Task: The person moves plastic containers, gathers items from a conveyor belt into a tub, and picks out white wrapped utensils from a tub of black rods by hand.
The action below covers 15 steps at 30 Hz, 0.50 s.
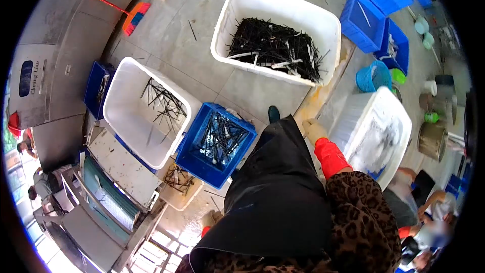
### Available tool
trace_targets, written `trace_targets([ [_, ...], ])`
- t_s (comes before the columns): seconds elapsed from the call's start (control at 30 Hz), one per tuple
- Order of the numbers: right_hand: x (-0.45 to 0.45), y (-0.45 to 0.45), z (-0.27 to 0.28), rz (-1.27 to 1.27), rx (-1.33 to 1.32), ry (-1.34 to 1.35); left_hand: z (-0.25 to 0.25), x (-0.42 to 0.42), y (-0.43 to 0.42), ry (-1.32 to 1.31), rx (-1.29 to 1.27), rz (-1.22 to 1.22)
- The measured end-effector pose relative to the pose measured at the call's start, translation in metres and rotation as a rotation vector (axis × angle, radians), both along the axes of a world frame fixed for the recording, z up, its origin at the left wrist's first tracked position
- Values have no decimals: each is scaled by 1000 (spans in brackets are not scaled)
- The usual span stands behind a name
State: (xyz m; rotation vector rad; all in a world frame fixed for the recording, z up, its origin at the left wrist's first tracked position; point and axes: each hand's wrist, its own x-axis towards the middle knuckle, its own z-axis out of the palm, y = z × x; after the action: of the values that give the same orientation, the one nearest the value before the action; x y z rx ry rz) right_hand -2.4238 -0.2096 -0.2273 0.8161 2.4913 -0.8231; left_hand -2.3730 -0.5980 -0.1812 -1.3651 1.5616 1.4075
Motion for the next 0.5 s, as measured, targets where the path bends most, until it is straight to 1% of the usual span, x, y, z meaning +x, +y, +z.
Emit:
trace_targets([
  [0.07, -15, 25, 0, 57, 14, 10, 14, -7, 28, 20, 4, -15],
  [0.1, -35, 35, -2, -36, -4, -9, 20, -5, 40, 39, -8, 27],
  [0.13, -56, 43, -5, -129, -19, -32, 2, -33, 53, -124, -116, 144],
  [0.17, -47, 69, -21, 20, 46, 111, 13, -56, 66, -70, -84, 27],
  [0.2, -43, 86, -41, 207, 70, 279, -16, -49, 63, 169, 4, 28],
  [0.23, -62, 73, -5, -130, -282, 289, -3, -74, 79, 13, 37, 164],
  [0.27, -70, 71, 8, -359, -513, 258, -15, -64, 81, 112, 135, 203],
  [0.3, -84, 62, 49, -338, -338, 60, -68, -48, 68, 131, 438, 287],
  [0.33, -67, 94, 2, -365, -618, 148, -107, -34, 58, 173, 742, 357],
  [0.37, -91, 62, 36, -341, -513, 93, -91, -39, 66, 225, 724, 428],
  [0.4, -94, 59, 40, -249, -530, 105, -61, -59, 85, 158, 438, 315],
  [0.43, -85, 97, -22, 24, -506, 246, -40, -74, 100, 79, 154, 205],
  [0.47, -88, 135, -78, 300, -482, 382, -33, -76, 108, 101, 101, 223],
  [0.5, -88, 132, -38, 342, -488, 381, -37, -72, 108, 98, 117, 244],
])
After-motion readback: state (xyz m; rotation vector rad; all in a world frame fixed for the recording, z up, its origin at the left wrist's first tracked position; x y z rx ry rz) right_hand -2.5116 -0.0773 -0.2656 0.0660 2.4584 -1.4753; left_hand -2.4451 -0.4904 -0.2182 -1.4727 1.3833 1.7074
